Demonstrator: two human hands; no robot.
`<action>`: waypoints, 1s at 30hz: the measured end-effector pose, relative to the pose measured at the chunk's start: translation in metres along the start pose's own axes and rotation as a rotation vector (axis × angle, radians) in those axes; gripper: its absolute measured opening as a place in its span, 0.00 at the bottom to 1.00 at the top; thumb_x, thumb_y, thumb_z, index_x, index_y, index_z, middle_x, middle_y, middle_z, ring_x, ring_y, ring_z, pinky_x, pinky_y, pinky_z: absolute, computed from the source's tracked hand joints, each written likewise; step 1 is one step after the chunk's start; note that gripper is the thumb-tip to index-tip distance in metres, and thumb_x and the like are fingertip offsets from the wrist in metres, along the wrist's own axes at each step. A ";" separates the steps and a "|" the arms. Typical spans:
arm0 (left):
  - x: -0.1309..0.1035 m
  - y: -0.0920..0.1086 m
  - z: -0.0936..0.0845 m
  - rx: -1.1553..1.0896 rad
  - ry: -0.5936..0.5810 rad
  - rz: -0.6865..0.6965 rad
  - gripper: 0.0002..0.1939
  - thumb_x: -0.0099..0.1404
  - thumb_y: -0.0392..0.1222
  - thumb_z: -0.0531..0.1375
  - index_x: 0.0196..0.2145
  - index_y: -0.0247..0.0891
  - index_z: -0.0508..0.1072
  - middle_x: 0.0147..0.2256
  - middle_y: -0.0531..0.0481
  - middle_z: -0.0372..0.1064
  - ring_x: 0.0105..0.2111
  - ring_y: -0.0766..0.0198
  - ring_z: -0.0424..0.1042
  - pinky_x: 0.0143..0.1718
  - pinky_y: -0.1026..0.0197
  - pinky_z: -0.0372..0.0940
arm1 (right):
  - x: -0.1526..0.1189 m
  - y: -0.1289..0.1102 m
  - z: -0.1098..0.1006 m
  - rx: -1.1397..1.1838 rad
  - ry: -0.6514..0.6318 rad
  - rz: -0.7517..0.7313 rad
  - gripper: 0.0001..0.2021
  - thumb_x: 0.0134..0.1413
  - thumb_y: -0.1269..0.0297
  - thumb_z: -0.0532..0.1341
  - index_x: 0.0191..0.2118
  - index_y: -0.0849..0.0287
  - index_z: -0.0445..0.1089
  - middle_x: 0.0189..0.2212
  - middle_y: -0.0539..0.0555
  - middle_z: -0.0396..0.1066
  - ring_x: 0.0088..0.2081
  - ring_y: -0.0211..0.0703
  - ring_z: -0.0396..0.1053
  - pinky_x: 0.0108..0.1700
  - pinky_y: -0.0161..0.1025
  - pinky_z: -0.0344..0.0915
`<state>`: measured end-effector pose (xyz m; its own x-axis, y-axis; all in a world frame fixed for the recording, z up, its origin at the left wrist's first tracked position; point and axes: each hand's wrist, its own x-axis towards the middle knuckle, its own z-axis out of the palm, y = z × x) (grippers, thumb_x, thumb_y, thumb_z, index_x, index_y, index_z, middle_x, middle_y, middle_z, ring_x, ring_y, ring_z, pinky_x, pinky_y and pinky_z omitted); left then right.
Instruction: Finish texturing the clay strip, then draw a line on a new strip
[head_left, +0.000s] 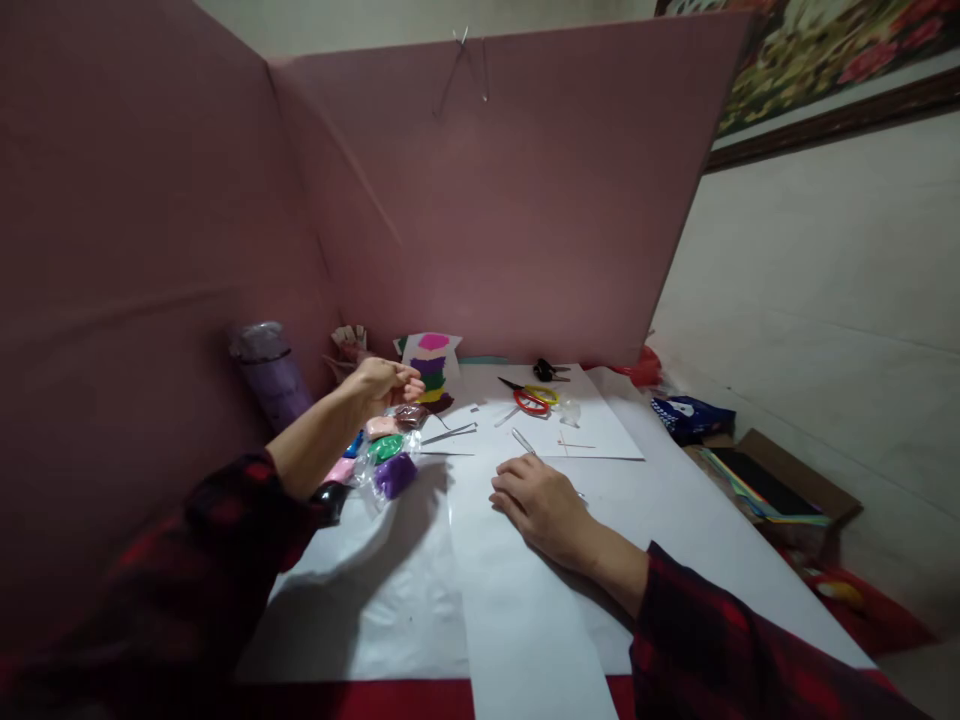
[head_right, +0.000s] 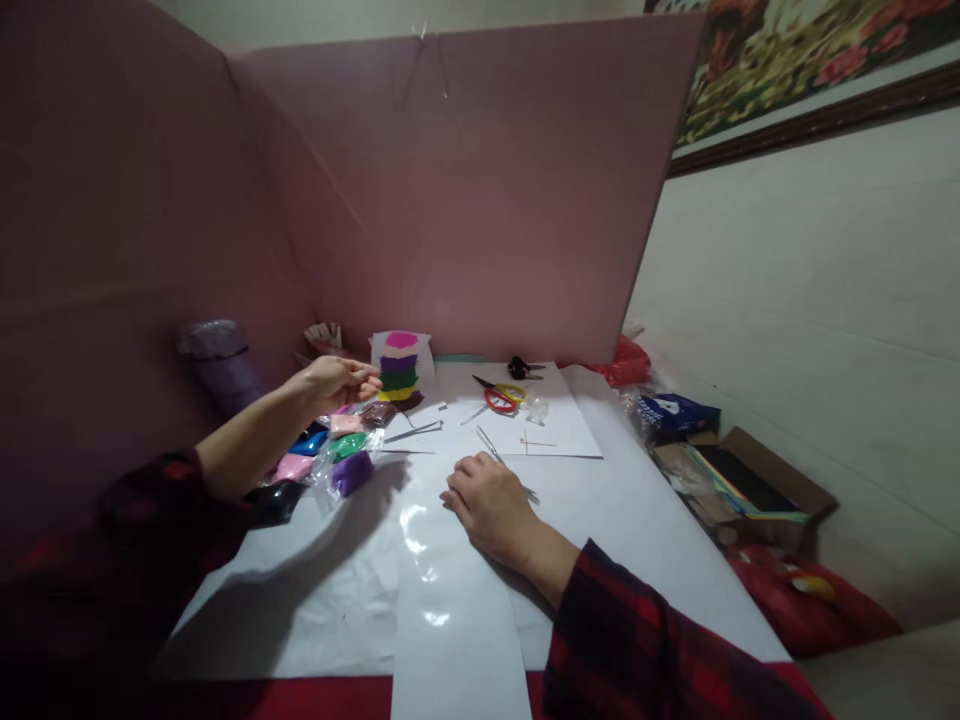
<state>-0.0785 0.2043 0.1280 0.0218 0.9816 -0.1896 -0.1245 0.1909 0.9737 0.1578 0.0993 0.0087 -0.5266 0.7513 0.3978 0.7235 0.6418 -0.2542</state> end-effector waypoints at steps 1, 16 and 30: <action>-0.010 -0.008 0.001 0.038 0.003 -0.023 0.08 0.66 0.27 0.55 0.31 0.25 0.72 0.23 0.43 0.70 0.20 0.68 0.68 0.23 0.65 0.65 | 0.000 0.001 0.000 -0.002 0.001 0.000 0.07 0.62 0.67 0.59 0.35 0.60 0.74 0.39 0.56 0.74 0.43 0.47 0.67 0.47 0.44 0.65; -0.075 -0.070 0.032 0.124 -0.244 0.020 0.09 0.53 0.22 0.59 0.32 0.30 0.73 0.27 0.45 0.76 0.28 0.64 0.76 0.31 0.63 0.65 | 0.002 0.008 0.002 0.135 0.073 0.015 0.11 0.64 0.71 0.54 0.37 0.61 0.74 0.38 0.57 0.75 0.42 0.45 0.69 0.48 0.45 0.65; -0.082 -0.131 0.037 0.594 -0.133 0.481 0.05 0.57 0.39 0.63 0.32 0.35 0.76 0.24 0.51 0.70 0.26 0.64 0.68 0.31 0.62 0.61 | 0.000 0.011 0.006 0.449 0.171 0.163 0.12 0.62 0.67 0.56 0.30 0.59 0.75 0.36 0.56 0.74 0.39 0.43 0.71 0.43 0.42 0.67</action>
<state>-0.0270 0.0993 0.0207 0.2236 0.9416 0.2517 0.4018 -0.3243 0.8564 0.1632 0.1075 0.0009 -0.3151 0.8350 0.4511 0.5073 0.5498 -0.6636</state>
